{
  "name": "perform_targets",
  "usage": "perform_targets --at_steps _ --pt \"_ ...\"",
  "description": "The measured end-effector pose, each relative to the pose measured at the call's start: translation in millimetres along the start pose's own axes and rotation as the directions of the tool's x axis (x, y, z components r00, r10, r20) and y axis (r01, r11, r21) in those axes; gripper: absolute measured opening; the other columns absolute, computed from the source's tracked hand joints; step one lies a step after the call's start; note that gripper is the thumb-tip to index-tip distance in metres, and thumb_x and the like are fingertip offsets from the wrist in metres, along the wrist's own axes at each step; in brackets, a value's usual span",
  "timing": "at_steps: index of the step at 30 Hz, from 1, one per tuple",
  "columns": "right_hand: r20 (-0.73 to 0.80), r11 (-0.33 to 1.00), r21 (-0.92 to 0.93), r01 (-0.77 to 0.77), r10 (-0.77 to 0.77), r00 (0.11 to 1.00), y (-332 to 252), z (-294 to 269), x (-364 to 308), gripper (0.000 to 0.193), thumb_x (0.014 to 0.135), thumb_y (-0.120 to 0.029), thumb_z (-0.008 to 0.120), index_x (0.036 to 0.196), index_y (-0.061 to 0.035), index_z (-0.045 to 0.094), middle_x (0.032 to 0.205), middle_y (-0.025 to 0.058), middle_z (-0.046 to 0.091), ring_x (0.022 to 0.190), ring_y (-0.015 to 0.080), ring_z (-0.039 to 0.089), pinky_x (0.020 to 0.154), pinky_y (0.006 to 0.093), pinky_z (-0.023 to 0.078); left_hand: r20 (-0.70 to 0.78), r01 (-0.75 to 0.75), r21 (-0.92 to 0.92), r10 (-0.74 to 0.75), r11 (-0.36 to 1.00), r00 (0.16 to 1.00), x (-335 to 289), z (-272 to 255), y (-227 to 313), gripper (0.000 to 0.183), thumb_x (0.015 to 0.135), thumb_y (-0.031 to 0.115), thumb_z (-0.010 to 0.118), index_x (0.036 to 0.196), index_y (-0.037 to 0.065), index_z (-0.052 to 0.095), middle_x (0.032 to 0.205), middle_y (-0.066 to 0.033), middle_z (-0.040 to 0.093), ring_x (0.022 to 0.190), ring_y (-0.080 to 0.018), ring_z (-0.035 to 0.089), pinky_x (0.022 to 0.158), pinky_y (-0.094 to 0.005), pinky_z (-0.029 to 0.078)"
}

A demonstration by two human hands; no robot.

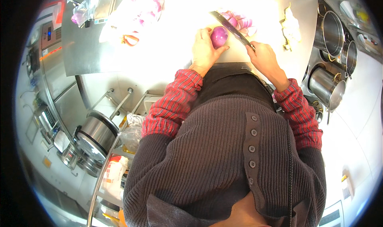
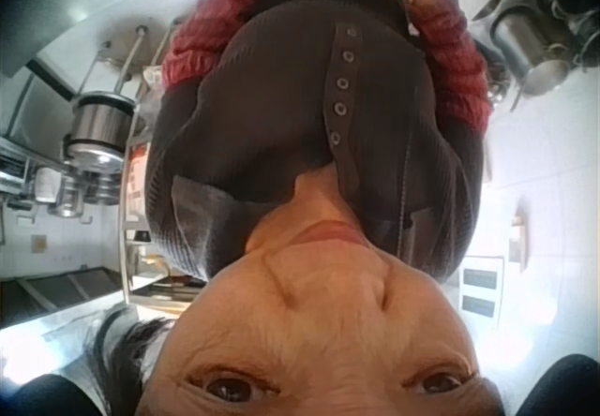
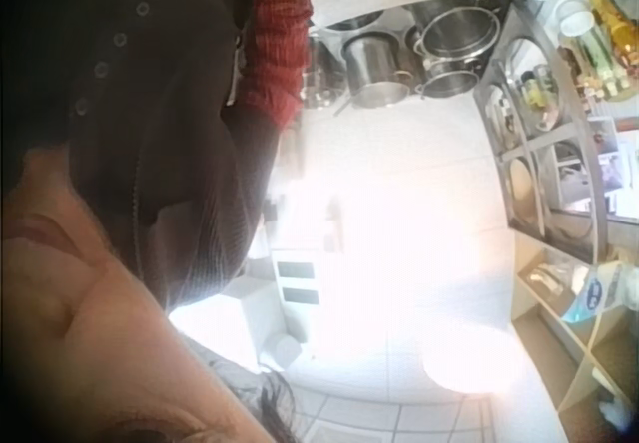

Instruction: The person slices a red onion on a white cutting board using a cleaver. They peel the outer skin, cut the onion into thin slices, and separate the rings by hand.

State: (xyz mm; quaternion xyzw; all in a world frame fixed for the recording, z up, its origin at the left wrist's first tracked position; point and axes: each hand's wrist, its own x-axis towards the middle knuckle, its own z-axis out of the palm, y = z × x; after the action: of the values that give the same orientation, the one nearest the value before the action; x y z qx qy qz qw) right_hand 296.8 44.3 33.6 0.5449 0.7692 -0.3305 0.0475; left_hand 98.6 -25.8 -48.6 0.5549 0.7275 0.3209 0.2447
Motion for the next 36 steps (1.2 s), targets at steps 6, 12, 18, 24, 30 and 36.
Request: perform_targets --at_steps 6,12,18,24,30,36 --pt "0.071 0.995 -0.028 0.093 -0.091 0.993 -12 -25 -13 0.029 0.096 -0.022 0.059 0.086 0.0027 0.070 0.076 0.0269 0.067 0.075 0.0464 0.066 0.071 0.0540 0.051 0.056 0.121 -0.149 -0.114 0.981 0.992 -8 -1 -7 0.057 0.073 0.016 0.088 0.118 -0.003 0.057 0.107 -0.0140 0.060 0.077 -0.0224 0.061 0.069 -0.0361 0.054" --pt "0.098 0.993 -0.095 0.062 -0.053 0.994 0 10 11 0.031 0.097 -0.024 0.060 0.086 0.0036 0.068 0.073 0.0262 0.065 0.073 0.0464 0.065 0.069 0.0522 0.051 0.028 0.114 -0.240 -0.110 0.964 0.993 -7 3 -8 0.049 0.074 0.008 0.085 0.114 -0.003 0.060 0.104 -0.0128 0.059 0.070 -0.0198 0.058 0.065 -0.0334 0.052" --pt "-0.014 0.994 -0.070 0.082 -0.083 0.996 8 46 23 0.029 0.097 -0.023 0.061 0.086 0.0028 0.069 0.072 0.0263 0.065 0.071 0.0456 0.065 0.067 0.0517 0.050 0.058 0.156 -0.264 -0.146 0.952 0.988 -8 2 -8 0.049 0.075 0.009 0.085 0.114 -0.004 0.059 0.105 -0.0142 0.059 0.070 -0.0208 0.058 0.065 -0.0332 0.053" --pt "-0.008 0.993 -0.029 0.116 -0.116 0.993 -9 14 3 0.030 0.097 -0.024 0.060 0.088 0.0022 0.070 0.076 0.0260 0.068 0.073 0.0446 0.067 0.070 0.0523 0.052 -0.024 0.060 -0.248 -0.068 0.967 0.997 -13 5 -11 0.047 0.077 0.007 0.083 0.115 -0.005 0.058 0.108 -0.0147 0.059 0.072 -0.0190 0.061 0.067 -0.0326 0.054" --pt "0.010 0.990 -0.060 0.128 -0.127 0.992 -21 -5 -13 0.029 0.097 -0.023 0.060 0.087 0.0017 0.070 0.072 0.0258 0.067 0.072 0.0445 0.067 0.069 0.0518 0.052 0.081 0.238 -0.371 -0.224 0.898 0.971 -19 1 -15 0.045 0.078 0.007 0.081 0.116 -0.003 0.058 0.109 -0.0158 0.059 0.081 -0.0234 0.066 0.073 -0.0355 0.056" --pt "0.020 0.990 -0.106 0.097 -0.095 0.995 -9 12 8 0.023 0.095 -0.022 0.060 0.103 -0.0014 0.069 0.083 0.0240 0.070 0.080 0.0438 0.068 0.073 0.0519 0.053 0.083 0.228 -0.389 -0.212 0.893 0.974 -16 -1 -14 0.042 0.078 0.007 0.081 0.113 -0.002 0.059 0.103 -0.0140 0.060 0.077 -0.0220 0.065 0.071 -0.0343 0.056"
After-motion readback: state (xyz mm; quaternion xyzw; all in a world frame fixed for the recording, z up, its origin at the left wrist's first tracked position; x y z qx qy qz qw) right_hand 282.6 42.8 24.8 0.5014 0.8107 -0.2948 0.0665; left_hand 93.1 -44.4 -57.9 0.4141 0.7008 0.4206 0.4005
